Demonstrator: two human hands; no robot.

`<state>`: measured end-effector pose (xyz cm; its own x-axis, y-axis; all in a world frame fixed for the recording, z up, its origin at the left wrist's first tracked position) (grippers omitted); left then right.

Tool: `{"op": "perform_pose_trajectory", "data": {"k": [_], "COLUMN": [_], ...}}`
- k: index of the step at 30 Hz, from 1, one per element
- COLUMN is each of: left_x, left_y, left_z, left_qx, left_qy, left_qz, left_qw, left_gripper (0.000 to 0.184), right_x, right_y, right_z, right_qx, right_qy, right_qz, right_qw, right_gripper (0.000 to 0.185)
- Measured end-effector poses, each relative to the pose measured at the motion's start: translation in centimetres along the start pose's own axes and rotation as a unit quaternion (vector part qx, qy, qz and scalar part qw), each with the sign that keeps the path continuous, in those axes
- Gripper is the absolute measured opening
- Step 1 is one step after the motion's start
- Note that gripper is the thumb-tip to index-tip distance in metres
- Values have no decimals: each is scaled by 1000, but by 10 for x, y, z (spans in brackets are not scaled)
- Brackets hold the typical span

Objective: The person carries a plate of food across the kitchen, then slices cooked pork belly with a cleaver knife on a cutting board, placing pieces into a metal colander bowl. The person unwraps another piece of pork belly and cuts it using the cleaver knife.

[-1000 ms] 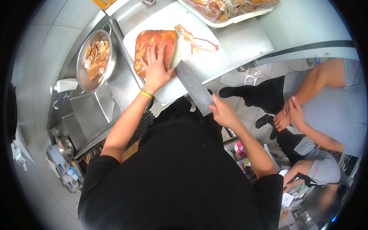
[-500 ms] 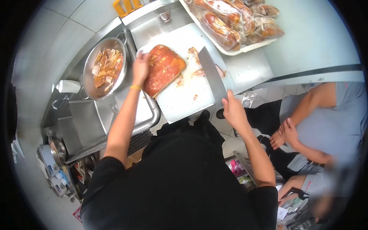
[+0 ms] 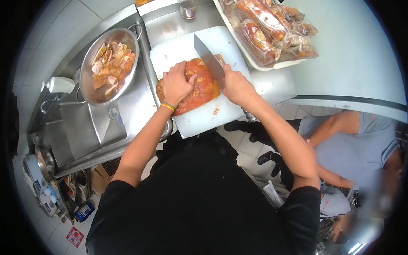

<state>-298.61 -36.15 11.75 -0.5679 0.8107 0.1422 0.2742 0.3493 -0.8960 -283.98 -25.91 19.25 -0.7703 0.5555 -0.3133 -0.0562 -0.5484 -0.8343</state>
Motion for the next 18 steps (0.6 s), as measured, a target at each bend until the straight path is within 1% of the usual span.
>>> {"op": "perform_pose_trajectory", "data": {"k": [2,4,6,8,13,14,16,18], "left_x": [1,7,18,18,18,18,18,19], "left_y": [3,2,4,10,11,16,11,12], "left_z": [0,-2,-5,-5,-4,-2,-5,-6], "left_qx": [-3,5,11,18,14,12,31,22], "left_qy": [-1,-16,-15,-15,-12,-12,21,6], "left_qz": [-2,26,32,51,19,31,-30,1], "left_qw": [1000,1000,999,998,1000,999,999,1000], "left_gripper": [57,54,53,52,48,48,49,48], "right_x": [2,-2,-8,-9,-17,-20,-22,-21], "right_y": [-2,-6,-13,-11,-20,-22,-24,-26], "right_z": [1,4,12,10,16,18,18,19], "right_qx": [-7,-14,-4,0,-7,-6,-6,2], "right_qy": [-2,-1,-25,-24,-16,-4,19,31], "right_qz": [6,15,18,22,41,45,61,80], "right_qw": [1000,1000,1000,999,999,999,998,996], "right_gripper": [22,23,24,24,27,28,32,33]}}
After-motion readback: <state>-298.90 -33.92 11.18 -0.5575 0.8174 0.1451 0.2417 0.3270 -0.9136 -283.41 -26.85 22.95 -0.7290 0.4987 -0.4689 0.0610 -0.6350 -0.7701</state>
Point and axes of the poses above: each hand's wrist, its own x-axis towards the middle knuckle, its own y-axis out of the palm, z = x × y, the point moved 7 cm from there along x, towards the middle knuckle, and after that the axes turned 3 degrees about x, right-handed, at the moved point
